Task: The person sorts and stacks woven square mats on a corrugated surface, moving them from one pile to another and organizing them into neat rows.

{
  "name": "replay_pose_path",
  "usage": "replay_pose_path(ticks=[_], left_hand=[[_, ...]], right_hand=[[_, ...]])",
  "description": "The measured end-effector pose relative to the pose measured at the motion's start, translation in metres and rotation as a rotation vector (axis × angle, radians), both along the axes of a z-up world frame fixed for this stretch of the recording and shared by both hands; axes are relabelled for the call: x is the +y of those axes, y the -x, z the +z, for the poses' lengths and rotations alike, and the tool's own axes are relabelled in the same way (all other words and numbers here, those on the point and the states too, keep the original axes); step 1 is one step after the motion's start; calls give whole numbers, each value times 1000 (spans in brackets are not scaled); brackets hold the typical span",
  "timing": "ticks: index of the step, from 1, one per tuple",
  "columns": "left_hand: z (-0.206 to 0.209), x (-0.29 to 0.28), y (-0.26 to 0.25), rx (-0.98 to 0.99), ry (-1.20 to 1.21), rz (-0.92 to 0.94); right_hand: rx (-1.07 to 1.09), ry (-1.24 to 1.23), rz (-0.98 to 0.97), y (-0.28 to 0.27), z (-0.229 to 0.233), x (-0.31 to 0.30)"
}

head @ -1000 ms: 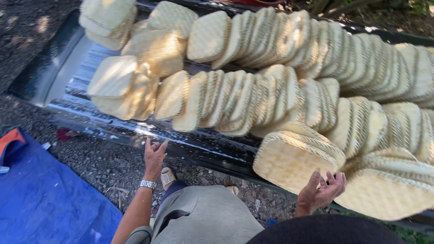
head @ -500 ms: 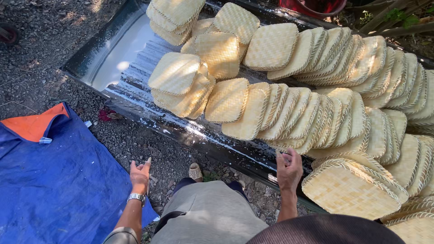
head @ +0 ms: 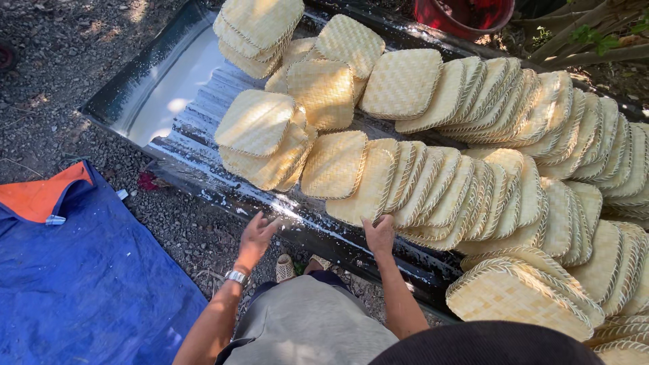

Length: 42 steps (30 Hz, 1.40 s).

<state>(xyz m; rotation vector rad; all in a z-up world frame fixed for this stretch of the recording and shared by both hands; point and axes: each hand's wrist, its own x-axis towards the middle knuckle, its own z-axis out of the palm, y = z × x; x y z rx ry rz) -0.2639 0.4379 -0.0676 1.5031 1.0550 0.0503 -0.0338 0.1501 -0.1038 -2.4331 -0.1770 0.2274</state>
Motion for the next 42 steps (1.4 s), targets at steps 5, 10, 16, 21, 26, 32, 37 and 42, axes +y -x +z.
replay_pose_path(ticks=[5,10,16,21,26,32,37,42], left_hand=[[4,-30,-122,-127,-241,-366],[-46,-58,-211,-260,-555,-468],[-64,-72,-257,-23,-652,-564],[-47,-67,-273,95,-537,-631],[-29,-67,-281,114,-426,-717],[-44,-59,-289,326,-369,-750],[-103,-49,-272,134,-469,-407],[-144,-64,-262,84,-138,206]], right_hand=[[-15,-107,-34,-2,16,12],[54,-130,19,-46,36,29],[-58,72,187,-73,55,43],[-181,278,180,-58,82,37],[-350,265,154,-50,100,37],[-261,292,112,-57,107,49],[-47,446,298,-100,116,44],[-471,154,521,-196,91,97]])
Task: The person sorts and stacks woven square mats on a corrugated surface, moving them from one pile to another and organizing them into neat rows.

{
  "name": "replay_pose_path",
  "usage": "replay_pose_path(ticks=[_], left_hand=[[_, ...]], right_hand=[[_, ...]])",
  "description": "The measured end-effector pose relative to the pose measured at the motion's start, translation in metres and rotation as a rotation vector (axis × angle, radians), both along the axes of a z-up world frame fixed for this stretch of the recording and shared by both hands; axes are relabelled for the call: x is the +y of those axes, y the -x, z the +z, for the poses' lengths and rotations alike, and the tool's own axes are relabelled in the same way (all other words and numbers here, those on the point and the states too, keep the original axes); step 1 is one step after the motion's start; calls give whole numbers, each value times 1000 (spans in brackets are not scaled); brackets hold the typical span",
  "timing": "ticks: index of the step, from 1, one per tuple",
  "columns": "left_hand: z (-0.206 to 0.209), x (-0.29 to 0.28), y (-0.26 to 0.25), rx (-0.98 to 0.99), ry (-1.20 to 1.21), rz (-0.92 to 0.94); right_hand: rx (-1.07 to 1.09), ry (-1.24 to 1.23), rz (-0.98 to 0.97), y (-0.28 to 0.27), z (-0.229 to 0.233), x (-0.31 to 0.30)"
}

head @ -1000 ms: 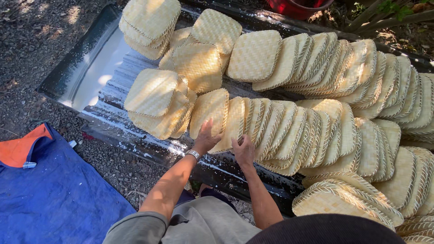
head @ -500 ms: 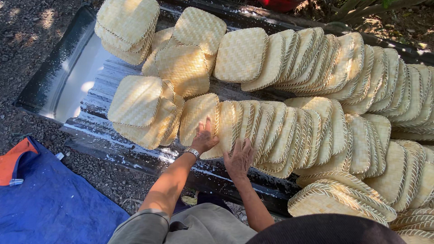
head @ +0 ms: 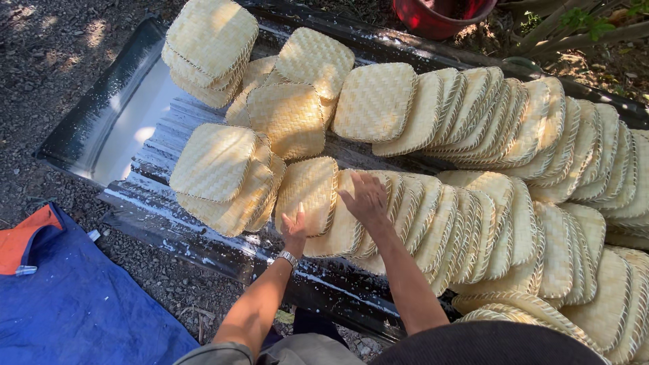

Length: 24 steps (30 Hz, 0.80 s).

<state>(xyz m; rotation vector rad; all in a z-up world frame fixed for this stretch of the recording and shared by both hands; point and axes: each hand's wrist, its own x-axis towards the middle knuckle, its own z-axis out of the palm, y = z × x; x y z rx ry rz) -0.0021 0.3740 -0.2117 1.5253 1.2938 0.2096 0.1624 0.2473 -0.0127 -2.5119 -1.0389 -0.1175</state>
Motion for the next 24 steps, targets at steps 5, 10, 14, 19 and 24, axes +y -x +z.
replay_pose_path(ticks=[5,10,14,19,24], left_hand=[[-2,2,10,270,278,198],[-3,-7,29,309,-223,-483],[6,-39,12,148,313,-305],[22,-82,-18,18,538,-351],[31,-56,-27,93,231,-782]], right_hand=[[-28,56,250,-62,-43,78],[410,400,284,-78,-89,103],[454,563,242,-94,-94,83],[363,833,95,-127,-55,20],[453,817,-13,-126,-42,11]])
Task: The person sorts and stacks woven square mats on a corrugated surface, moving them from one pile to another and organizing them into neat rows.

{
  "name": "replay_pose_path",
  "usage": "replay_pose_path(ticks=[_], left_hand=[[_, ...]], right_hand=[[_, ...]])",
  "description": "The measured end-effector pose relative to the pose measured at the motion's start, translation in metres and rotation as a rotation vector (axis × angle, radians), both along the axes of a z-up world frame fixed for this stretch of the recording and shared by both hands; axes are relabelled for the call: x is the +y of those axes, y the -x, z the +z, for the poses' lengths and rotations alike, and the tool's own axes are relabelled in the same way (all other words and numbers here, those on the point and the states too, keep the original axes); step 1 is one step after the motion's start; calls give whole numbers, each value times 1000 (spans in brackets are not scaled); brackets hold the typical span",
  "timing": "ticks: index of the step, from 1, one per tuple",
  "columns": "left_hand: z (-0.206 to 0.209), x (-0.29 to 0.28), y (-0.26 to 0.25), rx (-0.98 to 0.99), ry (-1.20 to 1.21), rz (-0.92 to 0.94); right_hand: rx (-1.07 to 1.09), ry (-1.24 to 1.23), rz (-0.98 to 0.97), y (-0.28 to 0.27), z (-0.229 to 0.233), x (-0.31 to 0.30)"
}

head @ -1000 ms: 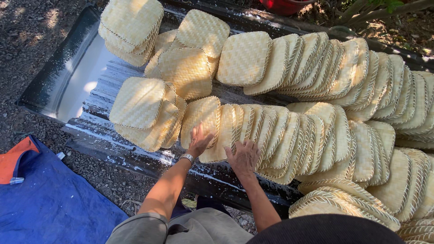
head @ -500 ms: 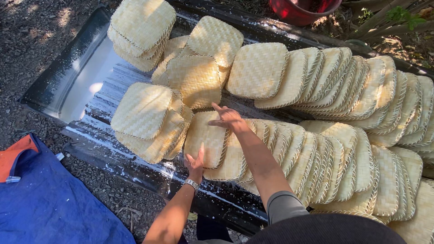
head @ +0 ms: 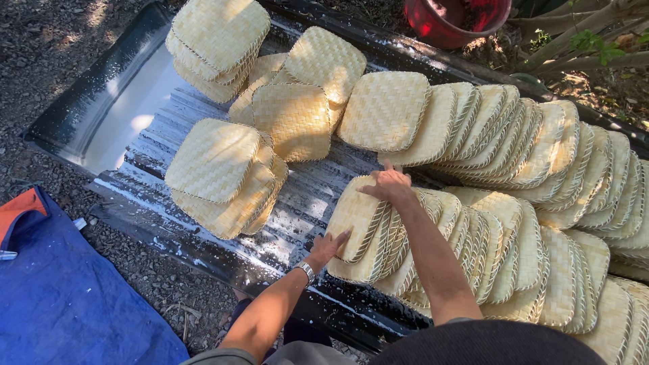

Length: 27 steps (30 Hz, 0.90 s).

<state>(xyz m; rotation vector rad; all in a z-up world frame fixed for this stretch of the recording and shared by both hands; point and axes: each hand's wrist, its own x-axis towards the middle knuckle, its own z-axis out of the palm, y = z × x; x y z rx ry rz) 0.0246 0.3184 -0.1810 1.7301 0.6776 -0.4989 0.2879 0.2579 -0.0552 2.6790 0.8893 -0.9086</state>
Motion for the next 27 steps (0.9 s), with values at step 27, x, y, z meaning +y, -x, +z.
replay_pose_path(ticks=[27], left_hand=[[28,-18,-7,-413,414,307]], right_hand=[[82,-444,68,9,17,-19]])
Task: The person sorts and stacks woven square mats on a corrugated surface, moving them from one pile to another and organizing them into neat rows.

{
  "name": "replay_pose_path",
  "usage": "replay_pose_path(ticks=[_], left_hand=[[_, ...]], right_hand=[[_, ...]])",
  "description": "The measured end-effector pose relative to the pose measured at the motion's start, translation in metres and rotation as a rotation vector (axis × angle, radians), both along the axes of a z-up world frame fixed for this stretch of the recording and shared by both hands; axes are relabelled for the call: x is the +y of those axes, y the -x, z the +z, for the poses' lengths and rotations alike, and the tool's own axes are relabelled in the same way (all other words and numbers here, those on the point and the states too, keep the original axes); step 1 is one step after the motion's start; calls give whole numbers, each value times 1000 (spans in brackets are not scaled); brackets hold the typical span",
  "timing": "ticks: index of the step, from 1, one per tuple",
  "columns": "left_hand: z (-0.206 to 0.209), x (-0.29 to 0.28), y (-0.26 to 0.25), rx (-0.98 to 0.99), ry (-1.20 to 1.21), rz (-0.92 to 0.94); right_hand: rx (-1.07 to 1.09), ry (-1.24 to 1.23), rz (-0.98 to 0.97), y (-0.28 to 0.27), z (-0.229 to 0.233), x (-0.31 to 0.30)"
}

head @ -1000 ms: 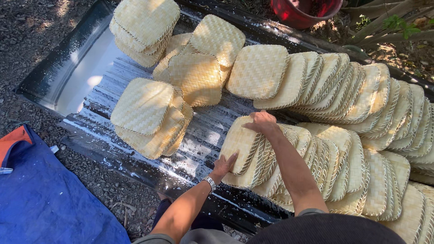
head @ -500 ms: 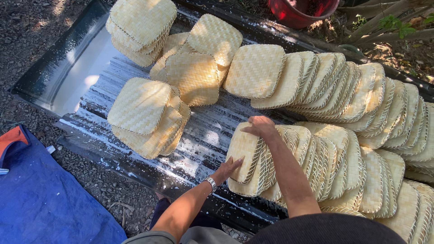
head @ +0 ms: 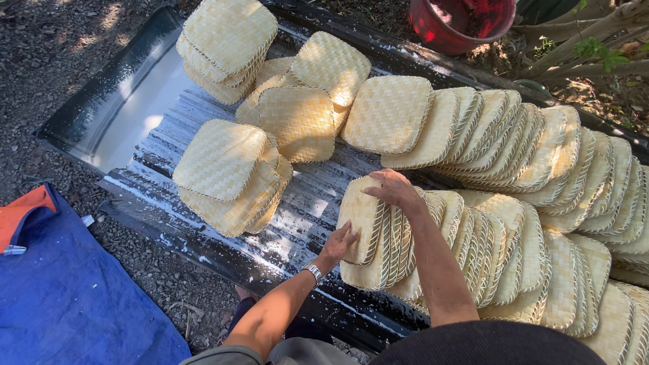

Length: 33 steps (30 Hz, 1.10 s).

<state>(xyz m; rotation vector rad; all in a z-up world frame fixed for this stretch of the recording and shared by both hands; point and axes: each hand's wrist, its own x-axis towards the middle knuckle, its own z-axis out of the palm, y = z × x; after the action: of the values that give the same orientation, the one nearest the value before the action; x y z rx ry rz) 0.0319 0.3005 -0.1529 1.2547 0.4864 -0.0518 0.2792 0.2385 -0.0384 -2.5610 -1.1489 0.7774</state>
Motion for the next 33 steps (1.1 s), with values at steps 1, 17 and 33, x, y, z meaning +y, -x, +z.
replay_pose_path(ticks=[1,17,33], left_hand=[[-3,-1,1,9,-64,-4],[-38,-1,-4,54,-473,-15],[58,293,92,136,-1222,618]], right_hand=[[-5,5,-26,3,1,-2],[-214,-170,-52,25,25,0],[1072,-501,-695,207,-108,82]])
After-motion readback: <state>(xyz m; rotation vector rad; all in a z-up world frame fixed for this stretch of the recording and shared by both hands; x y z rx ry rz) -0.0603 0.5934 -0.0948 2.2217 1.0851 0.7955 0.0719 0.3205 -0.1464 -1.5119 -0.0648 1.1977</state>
